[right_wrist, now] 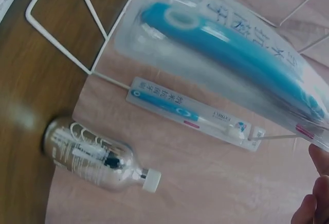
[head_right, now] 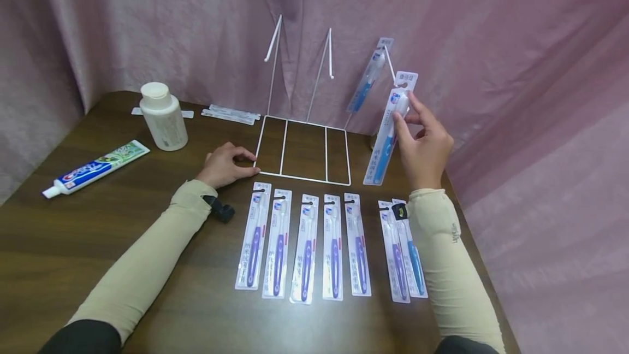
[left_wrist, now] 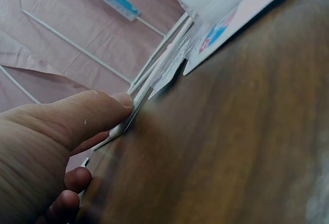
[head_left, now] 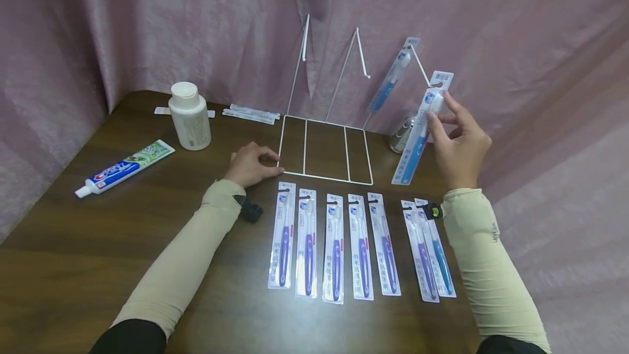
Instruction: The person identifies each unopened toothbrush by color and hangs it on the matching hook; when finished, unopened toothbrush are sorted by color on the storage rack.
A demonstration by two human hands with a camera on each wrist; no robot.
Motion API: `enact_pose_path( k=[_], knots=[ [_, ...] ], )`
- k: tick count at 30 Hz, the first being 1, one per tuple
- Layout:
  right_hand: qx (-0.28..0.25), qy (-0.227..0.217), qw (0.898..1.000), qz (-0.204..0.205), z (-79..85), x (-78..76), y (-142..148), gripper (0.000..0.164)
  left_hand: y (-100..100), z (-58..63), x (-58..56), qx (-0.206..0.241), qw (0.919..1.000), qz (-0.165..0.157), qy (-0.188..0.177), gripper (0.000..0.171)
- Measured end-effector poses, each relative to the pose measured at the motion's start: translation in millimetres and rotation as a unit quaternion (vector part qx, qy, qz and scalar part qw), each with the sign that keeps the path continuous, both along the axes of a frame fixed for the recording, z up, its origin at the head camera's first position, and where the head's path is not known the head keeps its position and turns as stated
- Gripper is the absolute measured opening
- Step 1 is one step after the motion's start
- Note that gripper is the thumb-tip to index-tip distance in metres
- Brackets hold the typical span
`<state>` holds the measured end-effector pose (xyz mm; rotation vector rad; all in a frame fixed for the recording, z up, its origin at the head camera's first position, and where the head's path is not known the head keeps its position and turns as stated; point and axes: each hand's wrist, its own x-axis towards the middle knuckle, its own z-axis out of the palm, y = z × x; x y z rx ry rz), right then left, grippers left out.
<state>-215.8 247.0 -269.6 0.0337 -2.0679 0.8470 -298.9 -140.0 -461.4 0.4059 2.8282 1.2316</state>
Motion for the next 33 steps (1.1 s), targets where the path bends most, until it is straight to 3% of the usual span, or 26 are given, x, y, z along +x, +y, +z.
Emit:
enact_pose_path(
  k=[7,13,25,29,33],
  knots=[
    [-0.019,0.03,0.999,-0.019,-13.5,-13.5,-7,0.039,-5,4.9,-2.0,0.0,0.9999,0.008,0.008,0.042],
    [-0.028,0.024,0.999,-0.017,-24.8,-29.9,-14,0.039,-4,0.9,-3.2,-0.003,0.9999,0.007,0.012,0.04],
    [0.011,-0.053,0.994,-0.09,-26.2,-124.2,-12,0.038,1,-1.6,4.4,-0.001,0.9999,0.008,0.007,0.035],
    [0.016,-0.068,0.991,-0.112,-24.3,-147.6,-14,0.038,2,0.1,4.9,-0.001,0.9999,0.007,0.011,0.035],
    [0.011,-0.069,0.991,-0.117,-23.6,-161.8,-20,0.038,0,1.3,4.0,-0.001,0.9999,0.01,0.014,0.035]
  ],
)
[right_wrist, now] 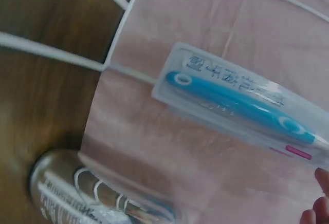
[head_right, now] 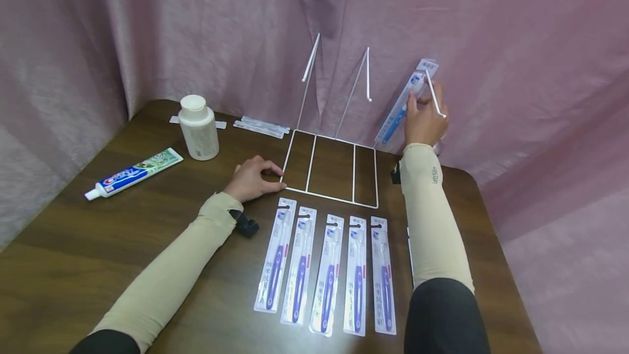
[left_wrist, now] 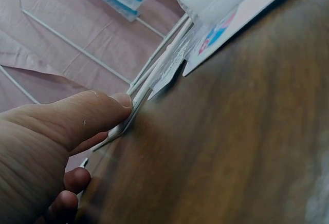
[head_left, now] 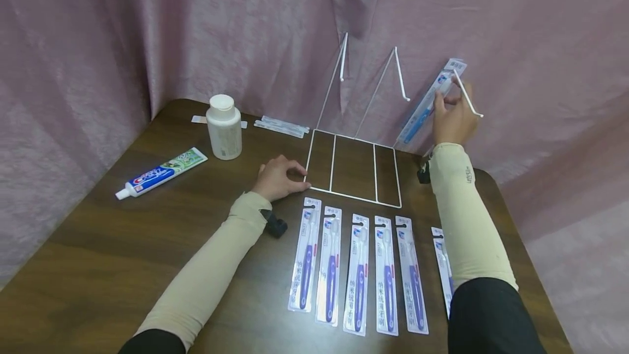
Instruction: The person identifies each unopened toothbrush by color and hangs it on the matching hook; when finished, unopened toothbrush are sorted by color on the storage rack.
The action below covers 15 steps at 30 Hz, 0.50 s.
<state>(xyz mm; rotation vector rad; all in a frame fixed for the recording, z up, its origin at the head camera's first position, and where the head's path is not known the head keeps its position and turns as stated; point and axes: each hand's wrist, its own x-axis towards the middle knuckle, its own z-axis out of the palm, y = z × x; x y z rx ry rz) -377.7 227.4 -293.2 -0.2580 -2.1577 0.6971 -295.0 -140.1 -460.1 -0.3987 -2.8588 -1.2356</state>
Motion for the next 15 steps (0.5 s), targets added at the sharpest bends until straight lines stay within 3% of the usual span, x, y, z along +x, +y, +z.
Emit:
enact_pose_path(
  k=[6,10,12,13,15],
  knots=[
    [-0.042,-0.006,0.999,0.034,9.1,15.5,6,0.045,-4,-3.4,-4.4,-0.003,1.0,0.007,-0.002,0.035],
    [-0.097,-0.025,0.989,0.106,7.5,43.3,26,0.038,-18,-3.4,-6.6,-0.005,0.9999,0.012,-0.003,0.036],
    [-0.136,-0.06,0.97,0.191,-0.7,60.4,43,0.031,-27,-1.2,-6.2,-0.006,0.9999,0.015,-0.002,0.036],
    [-0.161,-0.089,0.954,0.239,-6.6,70.1,54,0.029,-31,0.0,-5.7,-0.006,0.9998,0.017,-0.001,0.037],
    [-0.207,-0.152,0.91,0.324,-21.2,90.3,76,0.026,-39,0.7,-5.5,-0.007,0.9997,0.021,0.004,0.037]
  ],
)
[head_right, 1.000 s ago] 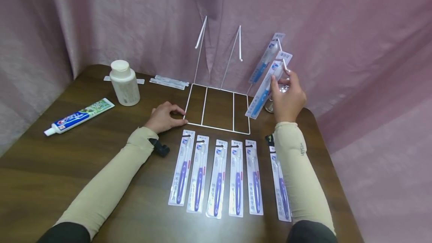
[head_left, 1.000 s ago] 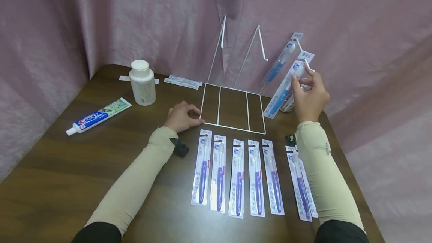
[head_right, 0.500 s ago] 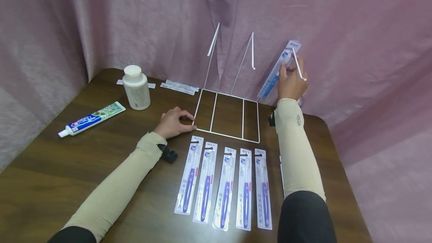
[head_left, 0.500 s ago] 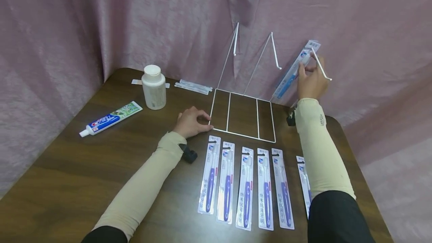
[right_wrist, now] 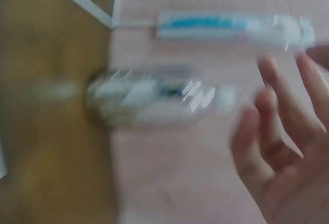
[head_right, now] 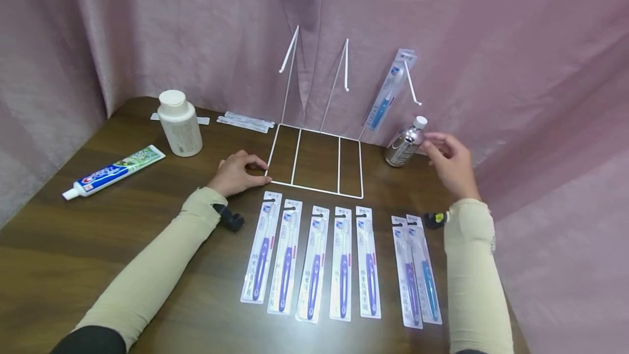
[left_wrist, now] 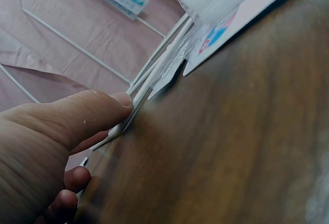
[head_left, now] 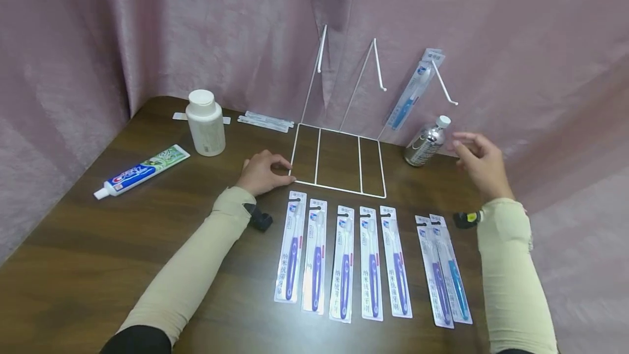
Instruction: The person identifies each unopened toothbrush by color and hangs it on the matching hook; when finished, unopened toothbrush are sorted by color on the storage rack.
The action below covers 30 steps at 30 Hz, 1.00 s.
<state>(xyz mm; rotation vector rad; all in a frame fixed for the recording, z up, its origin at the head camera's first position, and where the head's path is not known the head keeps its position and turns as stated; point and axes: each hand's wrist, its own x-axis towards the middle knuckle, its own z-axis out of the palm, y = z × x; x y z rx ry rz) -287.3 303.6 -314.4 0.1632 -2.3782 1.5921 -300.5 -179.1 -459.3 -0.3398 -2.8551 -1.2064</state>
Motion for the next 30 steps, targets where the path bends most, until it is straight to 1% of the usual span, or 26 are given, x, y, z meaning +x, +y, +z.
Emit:
enact_pose_path(
  k=[2,3,4,5,7,9,11,13,14,16,18,21,24,27,30],
  knots=[
    [-0.032,-0.062,0.996,0.063,-20.5,22.5,26,0.025,-4,0.6,-1.2,0.0,1.0,0.0,0.001,0.038],
    [-0.041,-0.086,0.992,0.081,-32.2,33.7,38,0.025,-6,0.7,-2.2,-0.002,1.0,0.0,0.001,0.039],
    [-0.046,-0.105,0.989,0.091,-44.4,44.7,50,0.025,-8,0.6,-3.9,-0.004,1.0,-0.001,0.002,0.039],
    [-0.051,-0.121,0.987,0.095,-57.0,55.1,60,0.025,-9,0.7,-6.1,-0.007,1.0,-0.003,0.003,0.039],
    [-0.048,-0.149,0.984,0.087,-82.0,74.4,77,0.025,-12,2.2,-10.7,-0.011,0.9999,-0.008,0.005,0.04],
    [-0.042,-0.174,0.981,0.079,-104.3,89.7,89,0.026,-14,2.8,-15.8,-0.016,0.9998,-0.011,0.009,0.039],
    [-0.037,-0.19,0.979,0.067,-122.7,101.0,95,0.027,-16,4.2,-19.2,-0.018,0.9997,-0.013,0.01,0.039],
    [-0.038,-0.198,0.978,0.059,-134.9,108.8,97,0.03,-18,4.6,-20.6,-0.018,0.9997,-0.017,0.008,0.039],
    [-0.036,-0.2,0.977,0.057,-138.9,111.4,98,0.033,-18,4.5,-20.4,-0.016,0.9997,-0.019,0.005,0.039],
    [-0.01,-0.2,0.978,0.055,-142.8,115.4,97,0.038,-18,3.5,-18.8,-0.014,0.9997,-0.022,0.0,0.04],
    [0.043,-0.203,0.977,0.05,-141.4,117.1,94,0.042,-18,1.4,-16.8,-0.011,0.9997,-0.022,-0.005,0.041],
    [0.14,-0.202,0.967,0.066,-134.8,115.8,88,0.045,-18,-1.9,-13.1,-0.008,0.9998,-0.014,-0.007,0.041],
    [0.204,-0.188,0.956,0.094,-128.0,112.2,81,0.048,-16,-3.9,-11.2,-0.006,0.9999,-0.01,-0.003,0.04],
    [0.226,-0.173,0.952,0.111,-123.8,109.3,81,0.051,-11,-4.0,-9.9,-0.001,0.9999,-0.011,0.001,0.041],
    [0.235,-0.172,0.951,0.104,-121.6,107.7,84,0.052,-4,-5.6,-9.4,0.002,1.0,-0.009,-0.001,0.041]
  ],
)
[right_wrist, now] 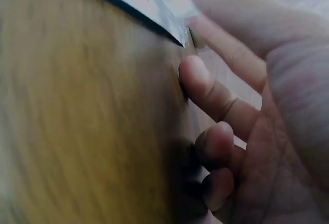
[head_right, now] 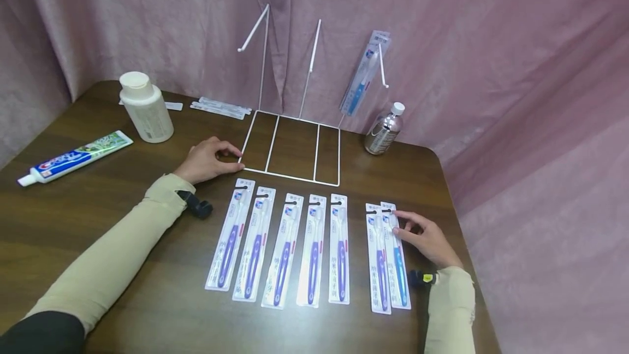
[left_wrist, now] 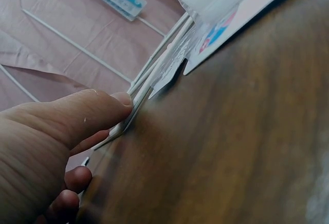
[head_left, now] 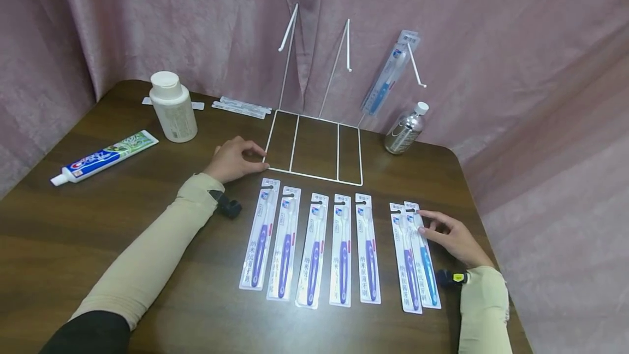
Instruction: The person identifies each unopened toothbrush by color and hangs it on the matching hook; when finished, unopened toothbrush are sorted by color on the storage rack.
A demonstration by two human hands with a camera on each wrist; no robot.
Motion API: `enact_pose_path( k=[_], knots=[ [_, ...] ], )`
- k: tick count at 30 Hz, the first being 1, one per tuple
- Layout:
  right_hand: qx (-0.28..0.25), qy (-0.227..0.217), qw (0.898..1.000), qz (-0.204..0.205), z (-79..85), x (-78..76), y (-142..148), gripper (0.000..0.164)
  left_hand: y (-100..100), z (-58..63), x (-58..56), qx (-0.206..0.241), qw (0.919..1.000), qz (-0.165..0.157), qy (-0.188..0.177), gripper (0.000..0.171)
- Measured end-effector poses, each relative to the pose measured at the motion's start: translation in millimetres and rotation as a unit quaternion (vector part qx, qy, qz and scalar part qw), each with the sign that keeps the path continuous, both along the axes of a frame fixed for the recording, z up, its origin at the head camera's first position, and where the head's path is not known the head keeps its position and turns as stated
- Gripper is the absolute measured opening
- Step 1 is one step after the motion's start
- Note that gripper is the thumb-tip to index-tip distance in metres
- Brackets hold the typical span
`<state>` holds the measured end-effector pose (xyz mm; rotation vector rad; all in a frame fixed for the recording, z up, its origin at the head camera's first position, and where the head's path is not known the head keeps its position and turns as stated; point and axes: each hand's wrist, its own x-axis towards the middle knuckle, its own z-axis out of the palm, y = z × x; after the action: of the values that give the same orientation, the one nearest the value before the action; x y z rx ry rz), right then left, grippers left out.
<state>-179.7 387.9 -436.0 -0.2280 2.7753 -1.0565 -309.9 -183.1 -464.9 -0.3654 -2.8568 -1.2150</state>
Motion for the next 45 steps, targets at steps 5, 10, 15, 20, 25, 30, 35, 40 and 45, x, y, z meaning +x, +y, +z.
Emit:
enact_pose_path(
  k=[5,10,15,20,25,30,35,40,45],
  knots=[
    [0.005,0.011,1.0,-0.014,-1.6,-6.2,-7,0.051,-5,2.9,-1.4,-0.001,1.0,0.006,0.0,0.04],
    [0.003,0.043,0.999,-0.033,-5.2,-6.1,-12,0.047,-9,4.6,-3.1,-0.002,1.0,0.003,0.008,0.042],
    [-0.004,0.055,0.997,-0.05,-5.2,-4.8,-16,0.045,-13,6.9,-0.1,-0.005,0.9999,0.006,0.013,0.043],
    [-0.012,0.053,0.997,-0.062,1.5,-2.0,-16,0.046,-12,4.0,4.5,-0.005,0.9999,0.009,0.01,0.043],
    [-0.018,0.066,0.994,-0.08,8.9,-0.5,-16,0.049,-9,0.2,5.6,-0.004,0.9999,0.01,0.006,0.041],
    [0.01,0.177,0.98,-0.088,36.6,-9.0,-33,0.042,-5,-3.0,8.1,0.0,0.9999,0.014,0.007,0.041],
    [-0.009,0.339,0.936,-0.095,85.5,-27.5,-78,0.042,-4,1.6,10.0,-0.001,0.9998,0.016,0.01,0.041],
    [-0.087,0.441,0.883,-0.132,125.4,-46.8,-125,0.043,-1,0.2,6.0,-0.002,0.9999,0.015,0.007,0.041],
    [-0.12,0.481,0.853,-0.164,140.3,-61.1,-153,0.042,2,-2.2,3.6,-0.005,0.9999,0.012,0.005,0.04]
  ],
)
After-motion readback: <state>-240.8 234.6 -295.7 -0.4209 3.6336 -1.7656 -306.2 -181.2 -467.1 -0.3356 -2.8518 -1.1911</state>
